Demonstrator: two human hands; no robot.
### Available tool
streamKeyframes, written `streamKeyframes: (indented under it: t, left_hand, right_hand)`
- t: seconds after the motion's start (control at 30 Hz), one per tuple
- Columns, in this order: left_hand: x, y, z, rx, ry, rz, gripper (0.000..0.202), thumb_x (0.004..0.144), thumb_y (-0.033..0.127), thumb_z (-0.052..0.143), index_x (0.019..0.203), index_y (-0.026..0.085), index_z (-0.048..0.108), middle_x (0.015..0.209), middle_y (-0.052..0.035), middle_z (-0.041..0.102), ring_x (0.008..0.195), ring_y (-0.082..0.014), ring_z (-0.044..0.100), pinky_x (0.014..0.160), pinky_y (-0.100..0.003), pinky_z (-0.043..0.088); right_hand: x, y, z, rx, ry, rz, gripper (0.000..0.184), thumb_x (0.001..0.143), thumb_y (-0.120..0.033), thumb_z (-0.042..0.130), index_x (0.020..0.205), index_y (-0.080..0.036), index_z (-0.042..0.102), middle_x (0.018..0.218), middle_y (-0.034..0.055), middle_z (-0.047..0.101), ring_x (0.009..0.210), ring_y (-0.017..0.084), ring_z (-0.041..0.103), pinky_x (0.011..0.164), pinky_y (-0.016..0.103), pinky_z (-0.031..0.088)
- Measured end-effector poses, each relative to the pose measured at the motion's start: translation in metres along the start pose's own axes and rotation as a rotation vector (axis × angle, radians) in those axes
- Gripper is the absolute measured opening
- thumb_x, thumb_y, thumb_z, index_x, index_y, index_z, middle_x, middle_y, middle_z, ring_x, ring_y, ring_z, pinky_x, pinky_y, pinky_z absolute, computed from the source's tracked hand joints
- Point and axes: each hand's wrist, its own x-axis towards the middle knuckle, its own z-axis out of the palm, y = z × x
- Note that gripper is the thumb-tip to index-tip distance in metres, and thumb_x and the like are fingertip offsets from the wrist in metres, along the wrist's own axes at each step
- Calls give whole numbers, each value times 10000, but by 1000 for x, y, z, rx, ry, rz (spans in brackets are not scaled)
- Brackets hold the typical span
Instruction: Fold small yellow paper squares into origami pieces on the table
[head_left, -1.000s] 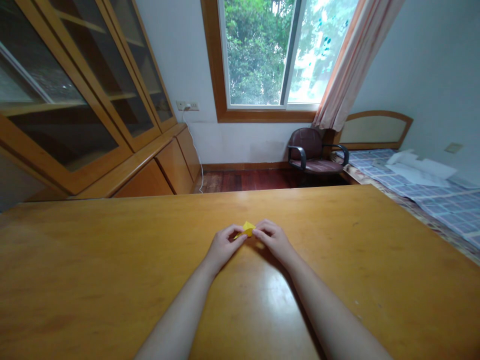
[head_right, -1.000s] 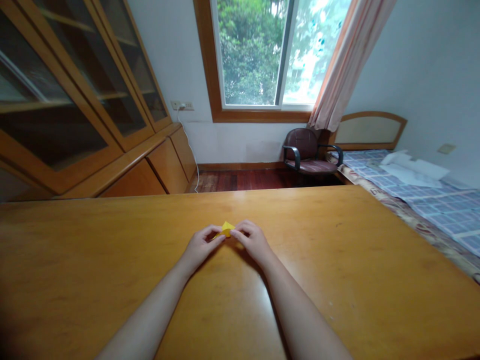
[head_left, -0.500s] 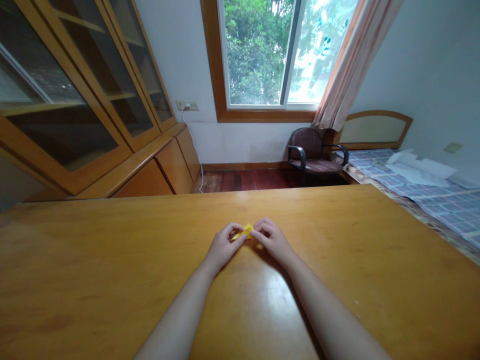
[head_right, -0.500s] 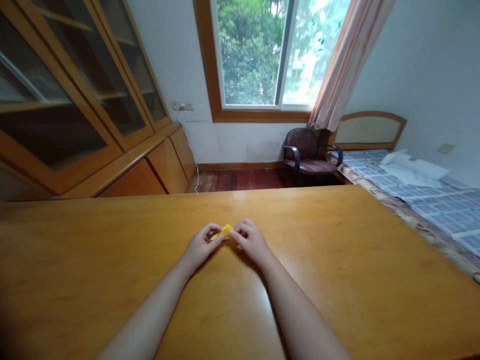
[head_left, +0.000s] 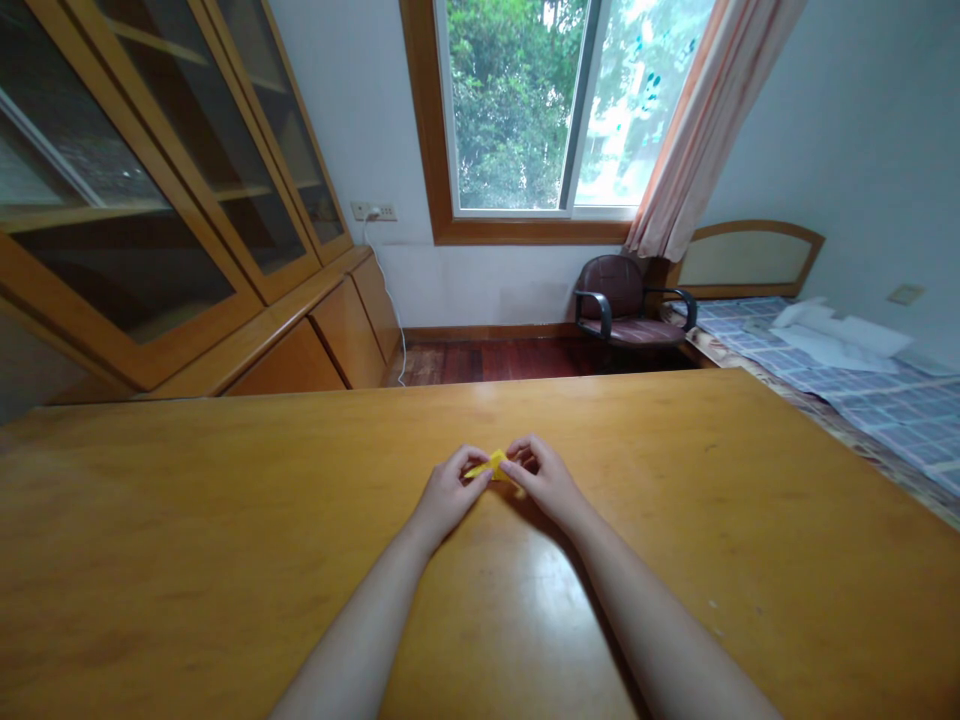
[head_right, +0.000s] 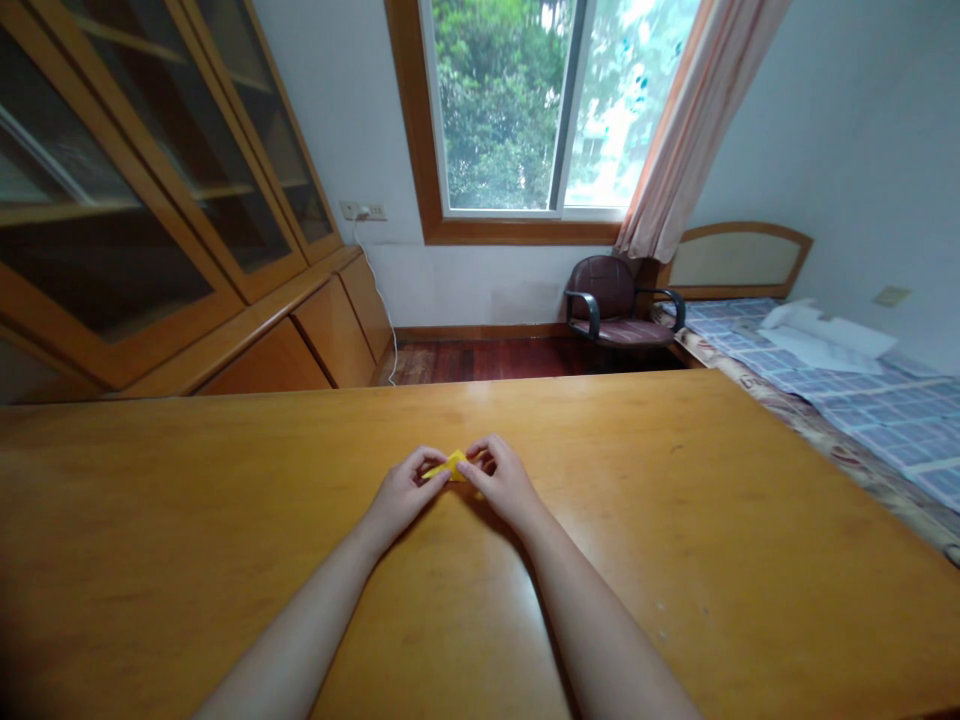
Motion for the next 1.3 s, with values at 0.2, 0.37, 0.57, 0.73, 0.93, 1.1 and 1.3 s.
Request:
streamKeyframes:
  t: [0.2, 0.37, 0.57, 0.73, 0.93, 1.1, 1.3]
  left_hand:
    - [-2, 3, 0, 74, -49, 49, 135, 858, 273, 604, 972, 201, 605, 957, -22, 666, 935, -169, 648, 883, -298, 503]
    - [-2, 2, 1, -2, -46, 23, 211, 831, 255, 633, 1027, 205, 577, 1032, -36, 653, 992, -171, 645, 924, -307, 498]
    - [-1, -8, 2, -104, -3, -9, 371, 820, 269, 659, 1164, 202, 538, 1016, -46, 651, 942, -163, 646, 849, -281, 513]
    - [3, -10, 2, -301, 28, -59, 530, 779, 261, 693, 1252, 188, 465, 888, -15, 658, 849, -151, 651, 830, -285, 512]
    - [6, -5, 1, -355, 80, -90, 529, 746, 249, 701, 1222, 176, 480, 791, 29, 595, 786, -124, 622, 789, -252, 498]
    - [5, -7, 1, -316, 73, -72, 491, 773, 239, 674, 1224, 180, 491, 781, 33, 583, 772, -118, 607, 765, -239, 487]
    - [3, -7, 1, -232, 43, -46, 452, 803, 248, 662, 1224, 196, 506, 817, 19, 588, 791, -124, 602, 761, -241, 491]
  right_hand:
    - [2, -2, -2, -59, -48, -59, 163, 859, -332, 645, 801, -181, 663, 787, 16, 598, 742, 152, 571, 673, 267, 437]
    - [2, -4, -5, -36, -45, -66, 154, 848, -305, 653, 760, -178, 659, 768, 14, 597, 739, 155, 566, 675, 268, 425]
    - [2, -3, -6, -10, -36, -40, 152, 833, -301, 657, 743, -179, 647, 767, 8, 591, 728, 150, 559, 671, 267, 421]
    - [3, -1, -6, -6, -46, -24, 159, 817, -316, 668, 733, -183, 649, 757, 8, 600, 723, 154, 561, 659, 267, 419]
    - [2, -3, -5, -1, -60, -4, 139, 793, -294, 681, 718, -184, 642, 745, 4, 608, 714, 152, 556, 669, 270, 416]
    - [3, -5, -4, -7, -72, 22, 121, 776, -279, 696, 722, -180, 652, 730, -3, 604, 699, 147, 546, 651, 265, 403]
    - [3, -5, -6, -15, -91, 11, 173, 830, -329, 658, 757, -175, 690, 758, 16, 639, 735, 161, 577, 696, 282, 427]
